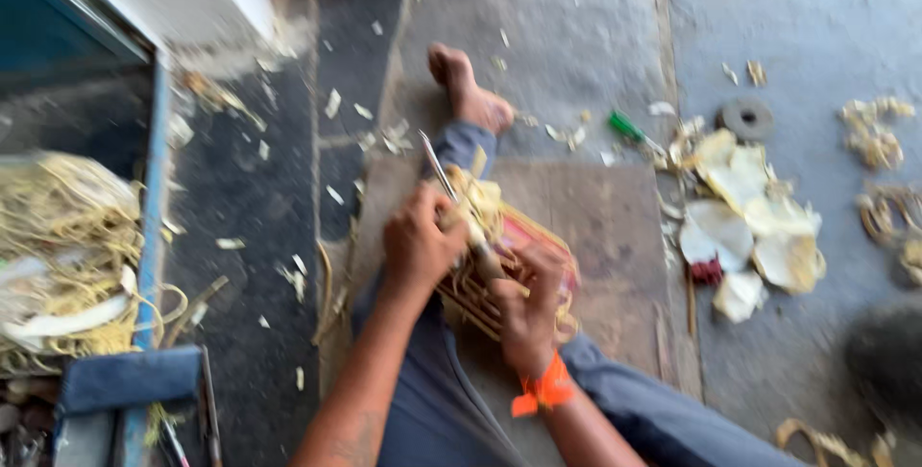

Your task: The person sits on the floor and repairs a small drum by weaving a rope around its rim. They use a metal tool to push the rope through the drum's skin and a wooden mallet to tighten the weave.

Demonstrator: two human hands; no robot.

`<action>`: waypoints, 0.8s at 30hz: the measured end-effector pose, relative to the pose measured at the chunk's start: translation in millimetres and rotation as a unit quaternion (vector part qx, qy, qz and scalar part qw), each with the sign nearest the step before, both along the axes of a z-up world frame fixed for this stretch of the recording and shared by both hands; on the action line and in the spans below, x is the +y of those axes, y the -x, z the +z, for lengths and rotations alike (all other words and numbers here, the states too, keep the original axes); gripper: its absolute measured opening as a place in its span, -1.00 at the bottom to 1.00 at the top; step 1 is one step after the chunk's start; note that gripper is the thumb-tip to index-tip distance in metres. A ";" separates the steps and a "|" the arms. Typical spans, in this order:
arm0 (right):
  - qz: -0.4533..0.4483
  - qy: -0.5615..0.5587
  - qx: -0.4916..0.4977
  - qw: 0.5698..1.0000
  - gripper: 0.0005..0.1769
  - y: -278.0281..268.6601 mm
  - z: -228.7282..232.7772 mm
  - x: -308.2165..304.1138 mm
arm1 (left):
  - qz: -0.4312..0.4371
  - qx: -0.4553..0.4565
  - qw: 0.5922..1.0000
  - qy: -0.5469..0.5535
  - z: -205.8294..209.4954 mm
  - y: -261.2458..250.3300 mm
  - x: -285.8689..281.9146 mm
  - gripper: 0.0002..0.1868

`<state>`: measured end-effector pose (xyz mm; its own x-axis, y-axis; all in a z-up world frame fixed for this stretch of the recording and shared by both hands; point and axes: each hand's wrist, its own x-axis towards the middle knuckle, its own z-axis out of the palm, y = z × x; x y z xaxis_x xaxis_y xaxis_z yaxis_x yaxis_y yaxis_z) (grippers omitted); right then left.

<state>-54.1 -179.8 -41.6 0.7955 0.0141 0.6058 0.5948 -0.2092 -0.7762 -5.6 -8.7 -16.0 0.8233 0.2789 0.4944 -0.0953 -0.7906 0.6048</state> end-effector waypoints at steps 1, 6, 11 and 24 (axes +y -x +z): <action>0.002 0.075 0.026 0.997 -0.48 -3.4 11.0 8.0 | 0.012 -0.012 1.000 -0.009 6.3 -6.2 6.5 -0.71; 0.109 0.253 0.188 0.943 -0.26 -4.1 29.0 -9.4 | 0.098 0.070 0.993 0.004 12.3 -9.5 -12.1 -0.47; 0.263 0.038 0.231 0.936 -0.16 0.7 28.6 -15.9 | 0.090 0.148 0.971 0.166 35.5 -25.1 -8.8 -0.45; 0.145 0.176 0.223 0.948 -0.14 42.0 -9.8 -28.9 | 0.047 -0.021 0.971 0.232 1.7 -24.6 4.9 -0.75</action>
<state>-96.1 -208.7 -51.4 0.9033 0.4096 0.1275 0.2957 -0.3791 -0.8768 19.0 -3.7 -14.3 0.7654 0.5526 0.3299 -0.0687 -0.4395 0.8956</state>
